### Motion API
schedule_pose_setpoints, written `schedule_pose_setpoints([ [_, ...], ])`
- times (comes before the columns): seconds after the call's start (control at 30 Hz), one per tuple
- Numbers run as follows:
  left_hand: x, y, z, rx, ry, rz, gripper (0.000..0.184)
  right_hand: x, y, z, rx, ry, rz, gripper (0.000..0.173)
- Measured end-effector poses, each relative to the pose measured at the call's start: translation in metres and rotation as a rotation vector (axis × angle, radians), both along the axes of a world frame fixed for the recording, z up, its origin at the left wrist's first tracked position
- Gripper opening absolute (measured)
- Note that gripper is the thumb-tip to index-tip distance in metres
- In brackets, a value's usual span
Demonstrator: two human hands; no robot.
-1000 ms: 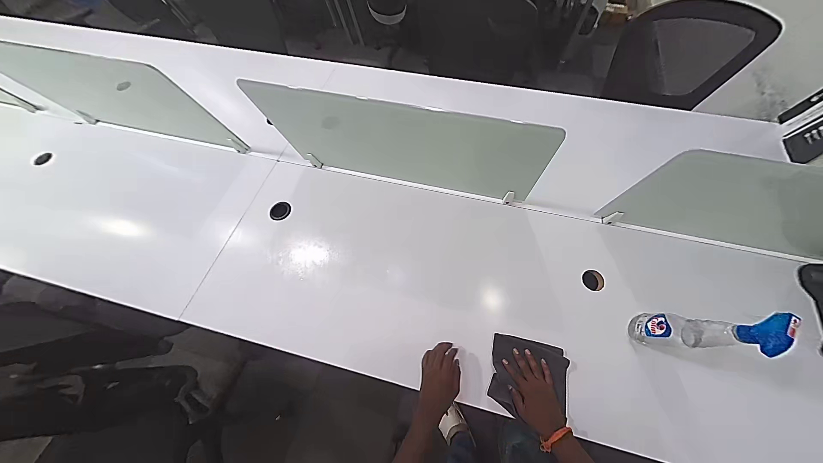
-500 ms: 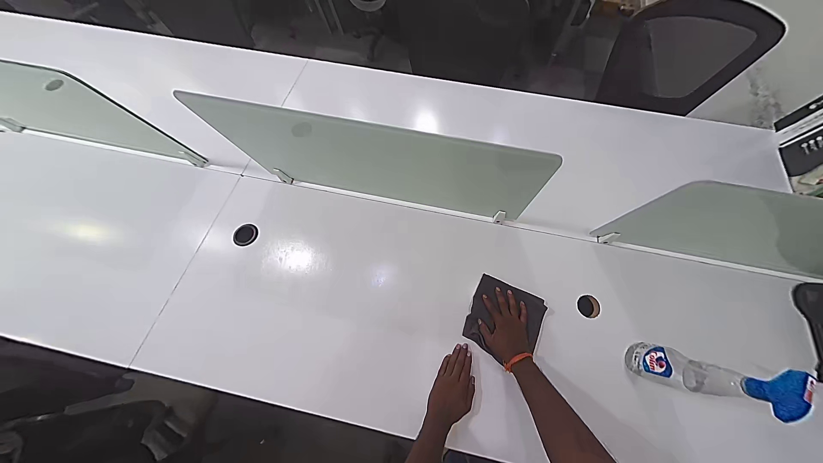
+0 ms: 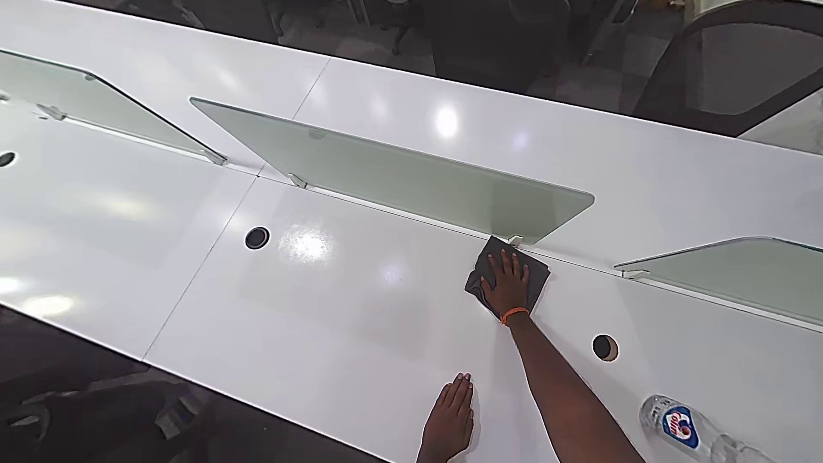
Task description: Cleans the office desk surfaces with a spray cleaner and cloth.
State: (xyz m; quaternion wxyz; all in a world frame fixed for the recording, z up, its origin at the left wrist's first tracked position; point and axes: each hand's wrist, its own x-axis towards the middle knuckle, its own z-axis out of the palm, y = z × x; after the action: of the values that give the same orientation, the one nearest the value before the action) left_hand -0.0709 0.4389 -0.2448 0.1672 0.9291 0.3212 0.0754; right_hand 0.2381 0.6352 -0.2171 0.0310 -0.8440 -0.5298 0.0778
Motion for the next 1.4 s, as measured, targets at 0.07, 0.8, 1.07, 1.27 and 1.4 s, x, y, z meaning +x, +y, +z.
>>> schedule_pose_setpoints([
  [0.07, 0.000, 0.000, 0.001, -0.008, 0.002, 0.001, 0.053, 0.006, 0.011, -0.002, 0.014, 0.005, 0.009, 0.065],
  [0.8, -0.001, 0.003, -0.006, -0.064, -0.157, -0.019, 0.051, 0.009, -0.022, -0.008, 0.069, 0.027, 0.208, 0.059],
  [1.07, -0.014, -0.007, -0.002, 0.064, -0.384, 0.226, 0.064, -0.130, -0.137, -0.006, 0.108, 0.103, 0.308, 0.067],
  [1.27, -0.067, -0.054, 0.021, -0.049, -0.485, 0.511, 0.070, -0.226, -0.273, 0.000, 0.005, 0.315, 0.494, 0.066],
  [1.4, -0.100, -0.099, 0.017, -0.069, -0.355, 0.475, 0.069, -0.225, -0.353, 0.003, -0.097, 0.403, 0.547, 0.062],
])
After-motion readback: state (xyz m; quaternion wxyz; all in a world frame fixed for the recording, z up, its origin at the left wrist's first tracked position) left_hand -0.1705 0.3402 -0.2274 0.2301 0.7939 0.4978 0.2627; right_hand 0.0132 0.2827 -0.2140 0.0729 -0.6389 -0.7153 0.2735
